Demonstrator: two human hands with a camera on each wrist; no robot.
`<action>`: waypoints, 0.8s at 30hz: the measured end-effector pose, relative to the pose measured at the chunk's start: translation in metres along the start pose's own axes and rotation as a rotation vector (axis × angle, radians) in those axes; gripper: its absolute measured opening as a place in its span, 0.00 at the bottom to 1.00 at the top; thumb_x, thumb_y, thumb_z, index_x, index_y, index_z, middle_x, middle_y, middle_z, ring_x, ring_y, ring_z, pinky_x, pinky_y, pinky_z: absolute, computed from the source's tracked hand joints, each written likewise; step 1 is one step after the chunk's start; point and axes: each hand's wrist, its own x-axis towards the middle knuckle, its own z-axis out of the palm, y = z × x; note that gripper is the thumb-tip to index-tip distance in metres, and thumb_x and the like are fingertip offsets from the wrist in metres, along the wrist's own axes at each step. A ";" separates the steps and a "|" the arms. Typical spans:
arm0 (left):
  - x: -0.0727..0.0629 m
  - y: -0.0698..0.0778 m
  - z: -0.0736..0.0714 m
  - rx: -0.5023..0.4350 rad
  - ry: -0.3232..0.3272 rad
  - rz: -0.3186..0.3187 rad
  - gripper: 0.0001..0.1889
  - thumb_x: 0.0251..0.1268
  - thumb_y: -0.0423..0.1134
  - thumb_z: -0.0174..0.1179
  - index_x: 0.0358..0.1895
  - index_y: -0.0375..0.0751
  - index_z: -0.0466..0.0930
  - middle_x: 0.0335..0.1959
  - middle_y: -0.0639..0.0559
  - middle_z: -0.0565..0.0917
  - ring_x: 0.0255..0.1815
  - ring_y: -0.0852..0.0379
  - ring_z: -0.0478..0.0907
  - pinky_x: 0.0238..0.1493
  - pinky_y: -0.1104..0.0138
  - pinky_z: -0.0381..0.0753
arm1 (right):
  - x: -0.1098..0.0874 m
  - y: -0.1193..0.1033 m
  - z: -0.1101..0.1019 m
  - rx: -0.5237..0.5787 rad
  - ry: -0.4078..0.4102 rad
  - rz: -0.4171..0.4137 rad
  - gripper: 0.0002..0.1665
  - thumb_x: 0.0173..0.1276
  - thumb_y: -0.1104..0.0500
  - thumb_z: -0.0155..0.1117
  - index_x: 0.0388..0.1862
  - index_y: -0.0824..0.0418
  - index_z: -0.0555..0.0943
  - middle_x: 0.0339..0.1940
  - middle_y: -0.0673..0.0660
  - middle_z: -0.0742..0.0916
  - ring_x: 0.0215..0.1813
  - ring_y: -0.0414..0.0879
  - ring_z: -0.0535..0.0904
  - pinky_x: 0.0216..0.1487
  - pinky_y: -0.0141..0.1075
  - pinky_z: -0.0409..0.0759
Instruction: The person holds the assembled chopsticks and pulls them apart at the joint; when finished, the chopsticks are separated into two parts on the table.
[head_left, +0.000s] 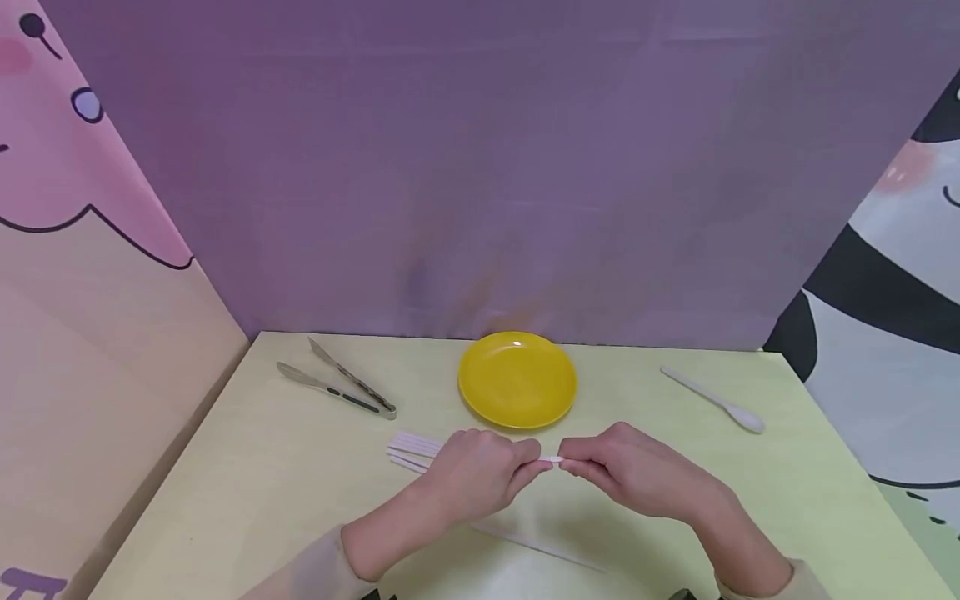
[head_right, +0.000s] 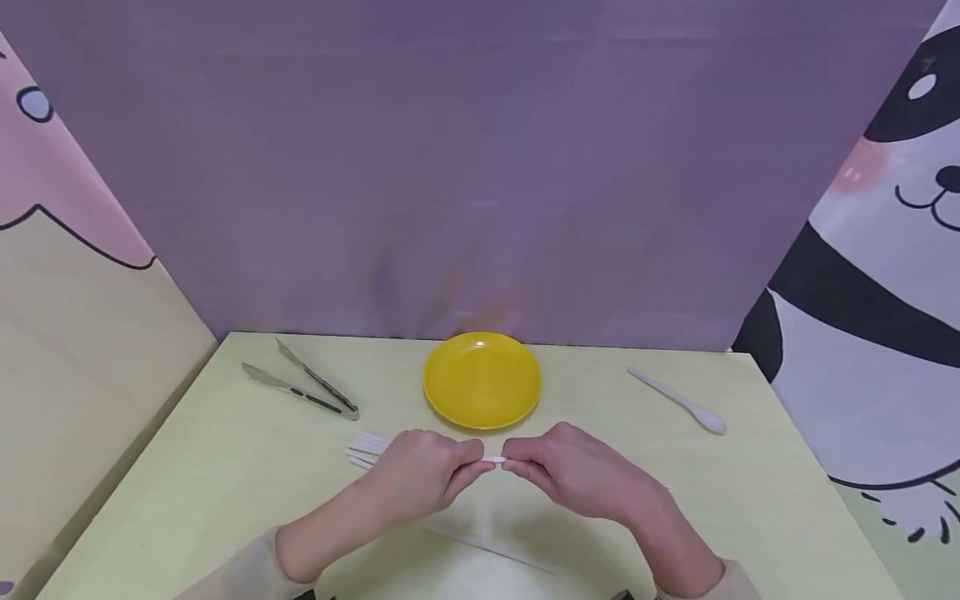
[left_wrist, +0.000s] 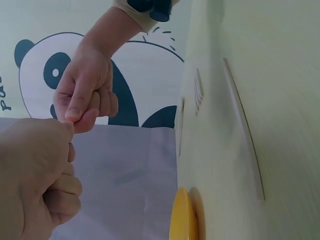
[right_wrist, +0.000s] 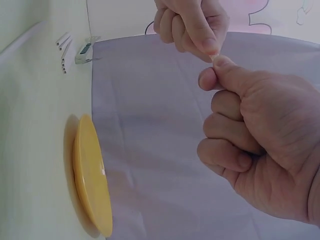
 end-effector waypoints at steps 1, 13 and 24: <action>0.000 0.000 0.000 -0.022 -0.006 0.004 0.20 0.81 0.51 0.60 0.26 0.49 0.71 0.15 0.62 0.58 0.16 0.65 0.58 0.20 0.75 0.53 | 0.000 0.000 0.000 -0.001 0.001 -0.007 0.21 0.81 0.60 0.62 0.27 0.47 0.68 0.21 0.41 0.57 0.26 0.23 0.46 0.29 0.20 0.51; -0.006 0.002 0.007 0.241 0.107 0.039 0.20 0.79 0.55 0.62 0.27 0.51 0.72 0.12 0.61 0.62 0.13 0.63 0.54 0.17 0.73 0.47 | 0.002 0.007 0.007 0.019 0.022 -0.059 0.20 0.81 0.62 0.63 0.28 0.49 0.69 0.20 0.42 0.59 0.26 0.23 0.48 0.29 0.17 0.50; -0.006 -0.003 0.003 0.001 0.076 0.100 0.21 0.79 0.50 0.62 0.25 0.50 0.71 0.16 0.63 0.56 0.16 0.67 0.53 0.21 0.77 0.47 | 0.000 -0.001 -0.005 0.055 -0.080 -0.014 0.20 0.84 0.56 0.58 0.27 0.48 0.69 0.20 0.42 0.59 0.25 0.25 0.47 0.28 0.21 0.53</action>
